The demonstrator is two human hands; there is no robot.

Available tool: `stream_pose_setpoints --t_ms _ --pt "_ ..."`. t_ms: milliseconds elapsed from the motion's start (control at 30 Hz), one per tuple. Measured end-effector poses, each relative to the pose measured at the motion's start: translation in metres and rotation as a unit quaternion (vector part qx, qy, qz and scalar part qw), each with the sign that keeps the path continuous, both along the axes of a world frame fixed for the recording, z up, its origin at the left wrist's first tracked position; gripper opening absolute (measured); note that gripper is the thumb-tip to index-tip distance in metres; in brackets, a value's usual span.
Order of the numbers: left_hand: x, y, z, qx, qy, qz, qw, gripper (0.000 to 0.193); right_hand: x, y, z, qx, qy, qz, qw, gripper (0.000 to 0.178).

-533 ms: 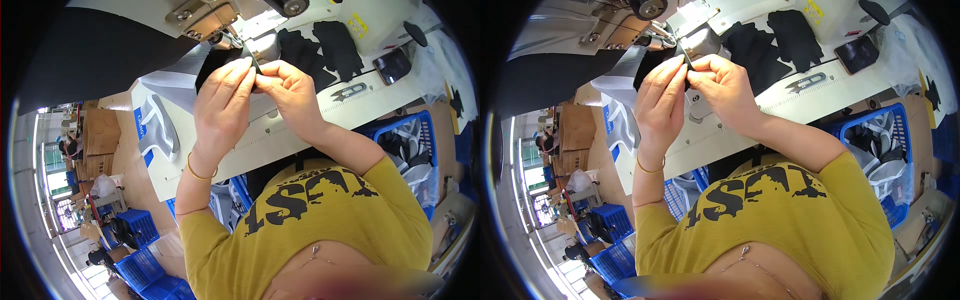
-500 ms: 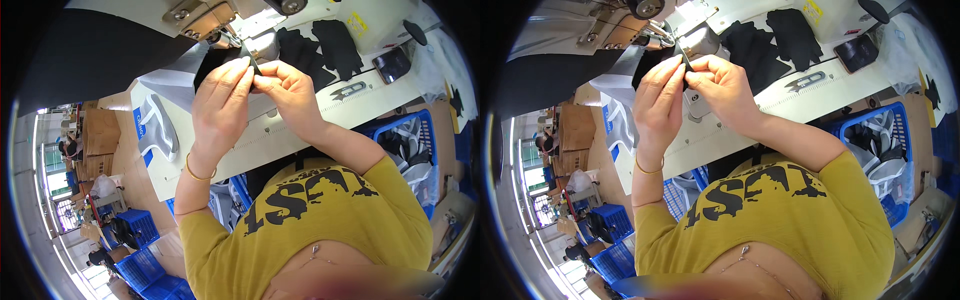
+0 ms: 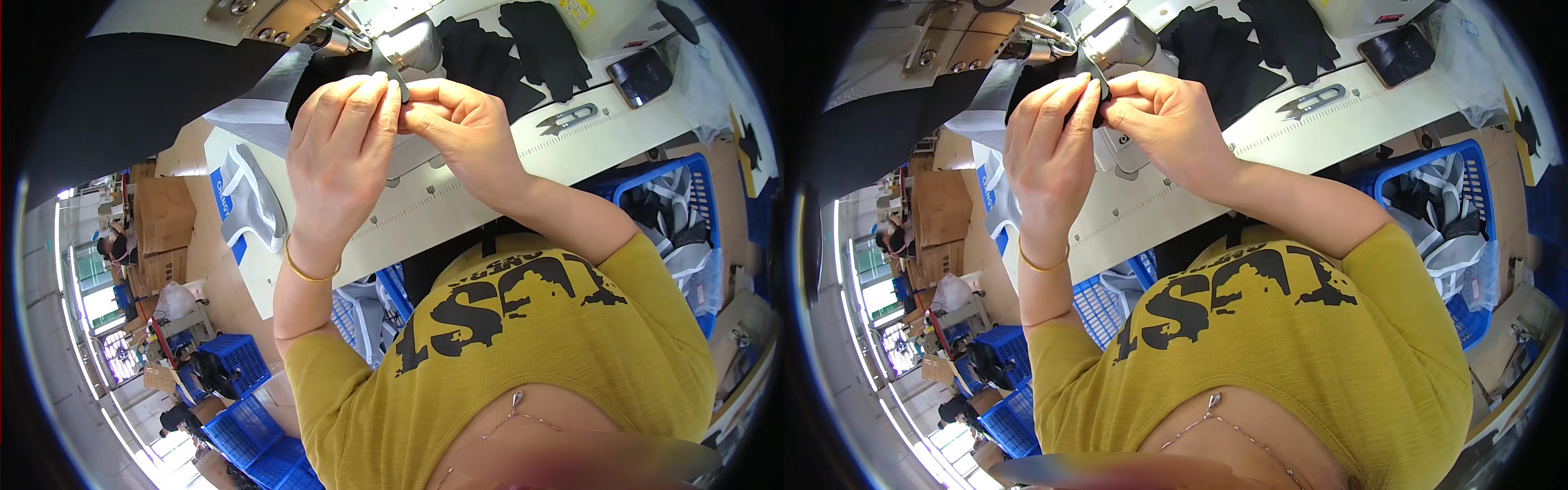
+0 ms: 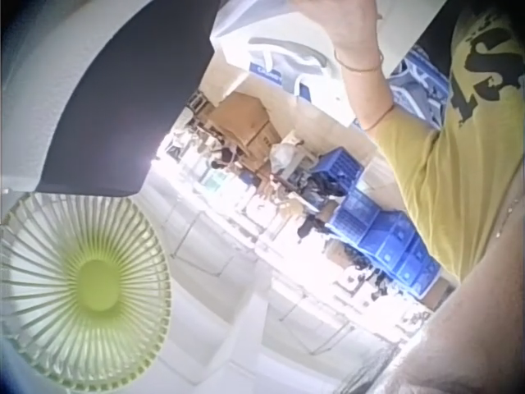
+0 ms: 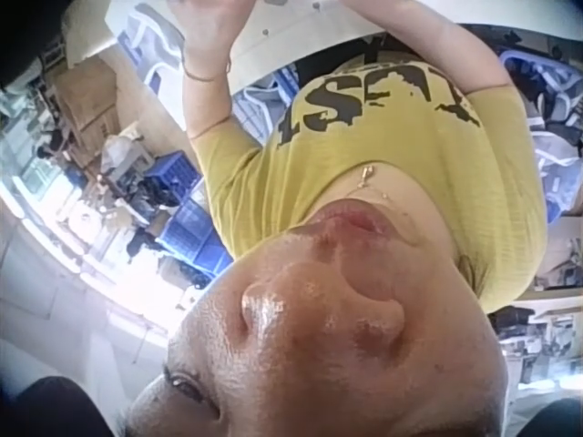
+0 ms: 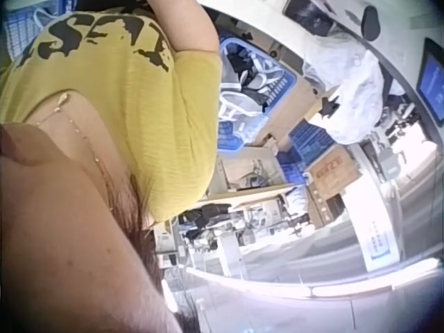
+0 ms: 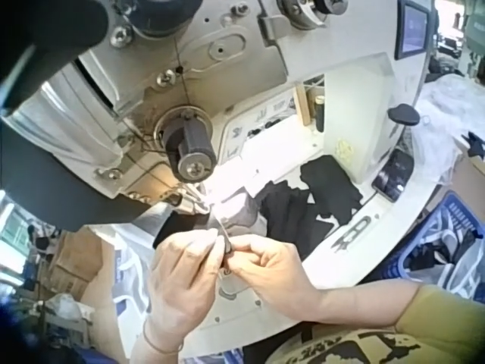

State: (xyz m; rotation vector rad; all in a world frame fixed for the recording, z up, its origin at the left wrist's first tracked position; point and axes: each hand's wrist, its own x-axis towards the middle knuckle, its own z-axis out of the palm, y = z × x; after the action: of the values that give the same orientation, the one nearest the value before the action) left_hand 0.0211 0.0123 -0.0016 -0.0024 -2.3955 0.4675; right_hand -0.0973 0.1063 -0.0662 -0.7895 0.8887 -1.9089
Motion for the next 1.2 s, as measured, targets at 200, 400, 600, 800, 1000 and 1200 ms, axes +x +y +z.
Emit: stream_pose_setpoints --t_ms 200,400,600,800,1000,1200 --pt "-0.003 -0.002 -0.008 -0.005 0.033 -0.017 0.999 0.029 -0.002 0.003 0.003 0.006 0.014 -0.014 1.0 0.02" --pt "-0.004 -0.004 -0.01 0.002 0.041 -0.024 0.999 0.023 -0.002 0.001 0.001 0.025 0.024 -0.014 0.999 0.02" --pt "0.003 -0.006 -0.002 0.027 0.006 -0.031 0.999 0.026 0.005 0.002 0.0 0.022 0.018 -0.008 1.0 0.021" --pt "0.006 -0.011 0.005 0.048 0.008 -0.04 0.998 0.027 0.009 0.001 0.008 0.004 -0.014 0.003 1.0 0.025" --pt "-0.001 -0.017 0.005 0.054 0.022 -0.046 0.997 0.026 0.0 -0.003 0.012 -0.005 -0.03 0.013 0.999 0.024" --pt "-0.008 -0.025 0.004 0.041 0.049 -0.049 0.997 0.026 -0.001 -0.009 0.016 -0.03 -0.037 0.007 0.999 0.023"
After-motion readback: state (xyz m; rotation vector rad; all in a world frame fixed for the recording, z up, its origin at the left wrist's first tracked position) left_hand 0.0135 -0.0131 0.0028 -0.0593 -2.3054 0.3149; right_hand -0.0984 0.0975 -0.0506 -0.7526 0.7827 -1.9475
